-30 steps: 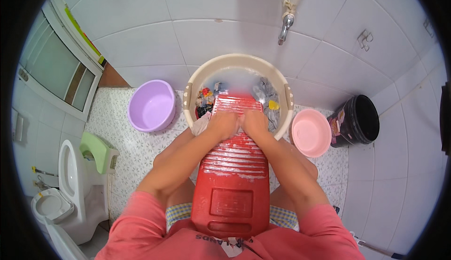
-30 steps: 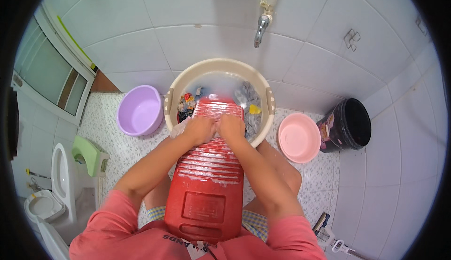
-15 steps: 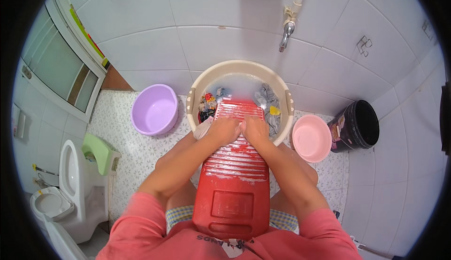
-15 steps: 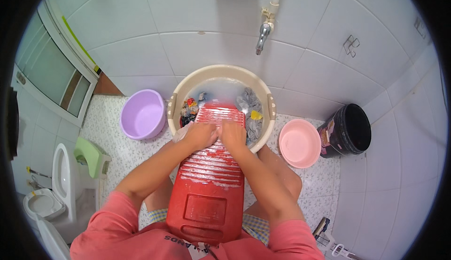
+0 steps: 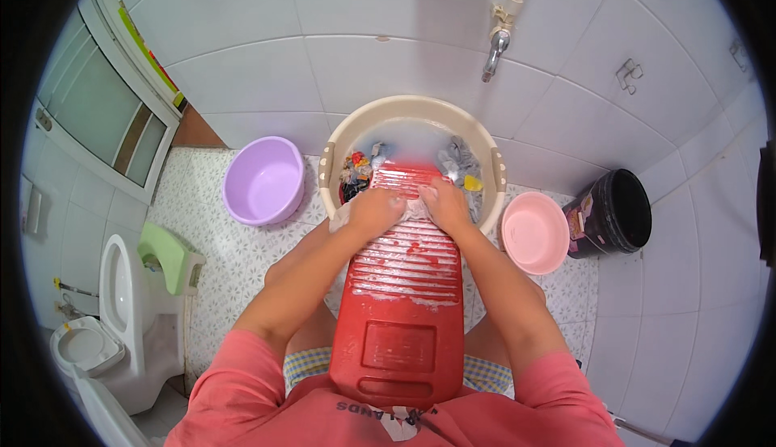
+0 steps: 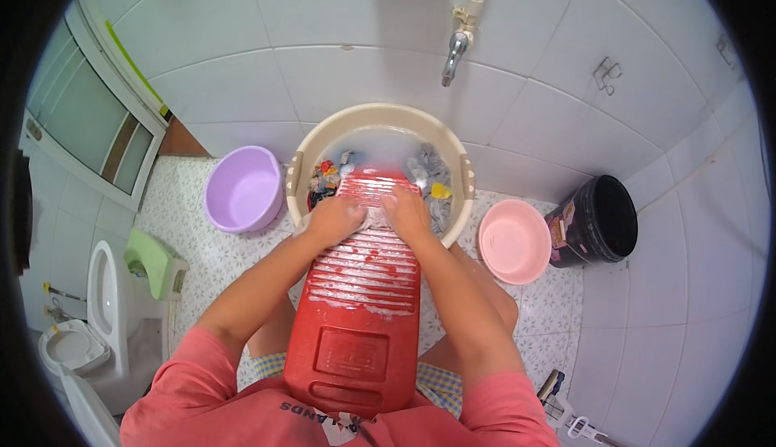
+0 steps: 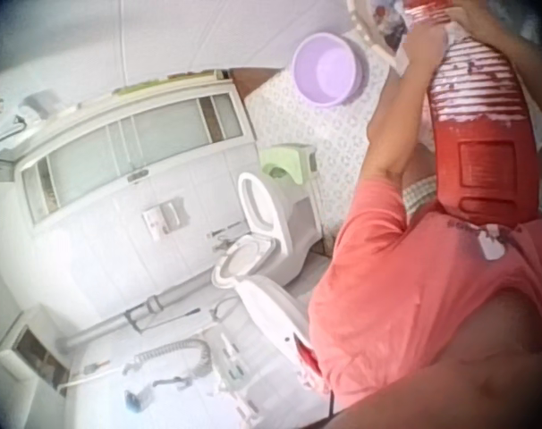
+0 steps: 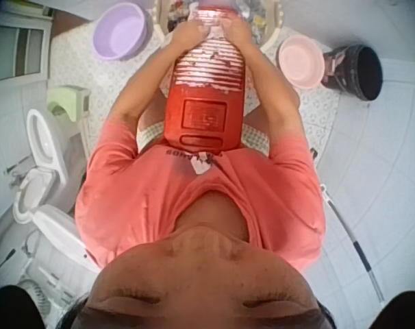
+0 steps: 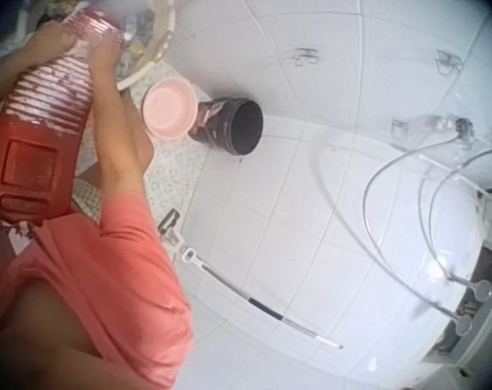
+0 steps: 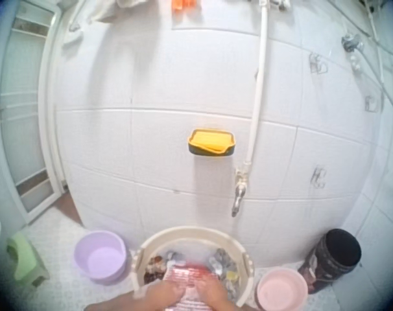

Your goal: The person scrubs a piece of clothing against a red washboard by hand with a bar of soap, rinses it in a basin of water, and repeats the scrubbing action.

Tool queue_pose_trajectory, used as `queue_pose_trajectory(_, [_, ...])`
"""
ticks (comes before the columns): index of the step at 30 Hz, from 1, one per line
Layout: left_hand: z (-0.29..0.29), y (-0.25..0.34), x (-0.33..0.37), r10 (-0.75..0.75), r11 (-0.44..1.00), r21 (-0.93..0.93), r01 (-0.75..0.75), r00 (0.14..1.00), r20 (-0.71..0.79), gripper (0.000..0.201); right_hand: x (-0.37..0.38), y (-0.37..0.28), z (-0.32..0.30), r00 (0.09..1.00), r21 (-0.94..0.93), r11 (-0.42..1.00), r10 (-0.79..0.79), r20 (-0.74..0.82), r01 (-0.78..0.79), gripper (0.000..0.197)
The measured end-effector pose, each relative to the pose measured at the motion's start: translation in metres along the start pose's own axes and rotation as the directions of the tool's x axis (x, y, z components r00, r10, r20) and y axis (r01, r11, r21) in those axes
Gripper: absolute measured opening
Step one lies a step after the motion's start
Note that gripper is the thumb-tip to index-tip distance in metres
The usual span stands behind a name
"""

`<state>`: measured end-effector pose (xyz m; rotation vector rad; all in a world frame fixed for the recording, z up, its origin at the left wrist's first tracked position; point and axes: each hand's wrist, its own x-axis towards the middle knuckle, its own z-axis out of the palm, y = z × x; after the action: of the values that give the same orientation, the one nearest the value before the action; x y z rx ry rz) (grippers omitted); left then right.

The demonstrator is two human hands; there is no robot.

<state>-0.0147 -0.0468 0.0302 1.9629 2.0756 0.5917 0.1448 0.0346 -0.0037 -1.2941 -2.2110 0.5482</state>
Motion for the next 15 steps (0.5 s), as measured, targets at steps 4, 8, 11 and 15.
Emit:
queue_pose_trajectory(4, [-0.056, -0.011, -0.028, -0.126, 0.74, -0.597, 0.311, 0.935, 0.331, 0.028, -0.036, 0.029, -0.034, 0.976, 0.41, 0.89, 0.144, 0.164, -0.2, 0.027])
queue_pose_trajectory(8, [-0.074, -0.033, -0.049, -0.163, 0.578, -0.701, 0.418, 0.901, 0.402, 0.021, -0.066, 0.021, -0.068, 0.909, 0.621, 0.678, 0.19, 0.37, -0.394, 0.022])
queue_pose_trajectory(11, [-0.066, -0.05, -0.055, -0.162, 0.283, -0.886, 0.368, 0.929, 0.334, 0.033, -0.074, 0.032, -0.062, 0.89, 0.642, 0.62, 0.26, 0.374, -0.451, 0.021])
queue_pose_trajectory(15, [-0.047, -0.037, -0.057, -0.148, 0.419, -0.868, 0.265, 0.964, 0.222, 0.025, -0.083, 0.044, -0.028, 0.89, 0.63, 0.697, 0.456, -0.02, -0.343, 0.017])
